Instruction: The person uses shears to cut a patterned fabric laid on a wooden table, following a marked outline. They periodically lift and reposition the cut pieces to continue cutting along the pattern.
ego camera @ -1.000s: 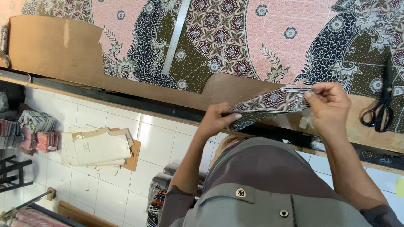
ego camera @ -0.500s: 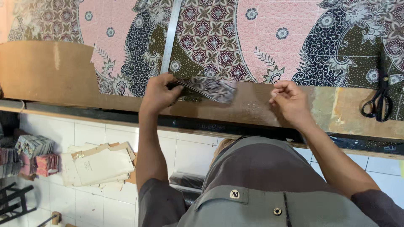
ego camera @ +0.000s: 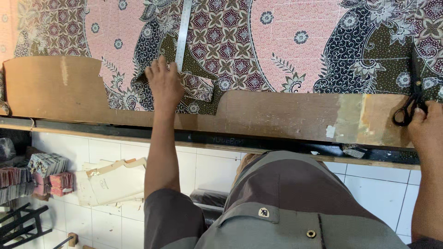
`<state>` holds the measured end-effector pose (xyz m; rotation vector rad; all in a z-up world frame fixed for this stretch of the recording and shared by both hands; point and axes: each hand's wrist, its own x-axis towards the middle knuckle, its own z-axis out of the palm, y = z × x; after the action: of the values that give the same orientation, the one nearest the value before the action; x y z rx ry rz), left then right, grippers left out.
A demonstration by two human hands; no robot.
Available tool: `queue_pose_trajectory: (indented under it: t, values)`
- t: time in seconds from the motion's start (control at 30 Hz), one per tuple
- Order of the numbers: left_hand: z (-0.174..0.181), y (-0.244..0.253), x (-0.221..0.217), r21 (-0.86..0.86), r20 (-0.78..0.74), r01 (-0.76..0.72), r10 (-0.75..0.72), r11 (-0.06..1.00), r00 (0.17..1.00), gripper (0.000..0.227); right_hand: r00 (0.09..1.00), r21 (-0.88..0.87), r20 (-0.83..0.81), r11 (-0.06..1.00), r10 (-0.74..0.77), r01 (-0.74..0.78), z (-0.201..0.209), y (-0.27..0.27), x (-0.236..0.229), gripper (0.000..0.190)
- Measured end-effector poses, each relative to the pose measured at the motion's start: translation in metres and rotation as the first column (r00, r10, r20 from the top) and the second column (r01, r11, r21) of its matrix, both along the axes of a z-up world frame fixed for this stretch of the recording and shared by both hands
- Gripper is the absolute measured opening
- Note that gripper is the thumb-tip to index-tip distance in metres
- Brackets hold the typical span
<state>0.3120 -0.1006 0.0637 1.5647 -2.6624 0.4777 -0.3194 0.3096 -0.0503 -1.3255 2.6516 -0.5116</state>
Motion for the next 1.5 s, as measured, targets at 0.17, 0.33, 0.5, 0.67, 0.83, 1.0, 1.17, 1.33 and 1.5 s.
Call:
queue_pose_trajectory:
  t: [0.17, 0.33, 0.5, 0.67, 0.83, 1.0, 1.17, 1.33, 1.5]
  values:
    - [-0.032, 0.059, -0.065, 0.126, -0.203, 0.260, -0.232, 0.957, 0.951, 0.035, 0.937, 0.120, -0.300, 0.981, 0.179, -0.149, 0.011, 0.000, 0.012, 0.017]
    - [-0.045, 0.081, -0.093, 0.170, -0.328, 0.329, -0.261, 0.929, 0.908, 0.029, 0.942, 0.030, -0.256, 0.976, 0.218, -0.217, 0.019, 0.001, 0.024, 0.027]
    - [-0.047, 0.073, -0.093, 0.179, -0.360, 0.424, -0.343, 0.888, 0.868, 0.025, 0.986, 0.175, -0.116, 0.979, 0.124, -0.103, 0.035, -0.019, 0.023, 0.029]
    - [-0.047, 0.063, -0.085, 0.211, -0.253, 0.486, -0.433, 0.848, 0.865, 0.018, 0.624, -0.083, 0.771, 0.950, -0.130, 0.300, 0.047, -0.030, 0.034, 0.020]
    - [-0.047, 0.062, -0.086, 0.147, -0.216, 0.533, -0.499, 0.833, 0.839, 0.018, 0.038, 0.025, 0.998, 0.818, -0.058, 0.575, 0.055, -0.023, 0.131, 0.021]
    - [-0.053, 0.057, -0.080, 0.186, -0.332, 0.562, -0.487, 0.806, 0.808, 0.017, 0.158, 0.060, 0.980, 0.939, -0.120, 0.340, 0.053, -0.040, 0.285, 0.019]
    - [-0.064, 0.052, -0.074, 0.044, -0.414, 0.591, -0.523, 0.806, 0.745, 0.018, 0.097, 0.158, 0.980, 0.978, -0.172, 0.135, 0.056, -0.070, 0.369, 0.025]
    - [-0.066, 0.049, -0.072, 0.017, -0.492, 0.597, -0.513, 0.802, 0.704, 0.014, 0.139, 0.139, 0.979, 0.987, -0.149, 0.080, 0.054, -0.098, 0.395, 0.034]
    - [-0.059, 0.051, -0.071, -0.012, -0.575, 0.588, -0.487, 0.809, 0.658, 0.022, 0.123, 0.133, 0.981, 0.981, -0.151, 0.139, 0.051, -0.129, 0.407, 0.033]
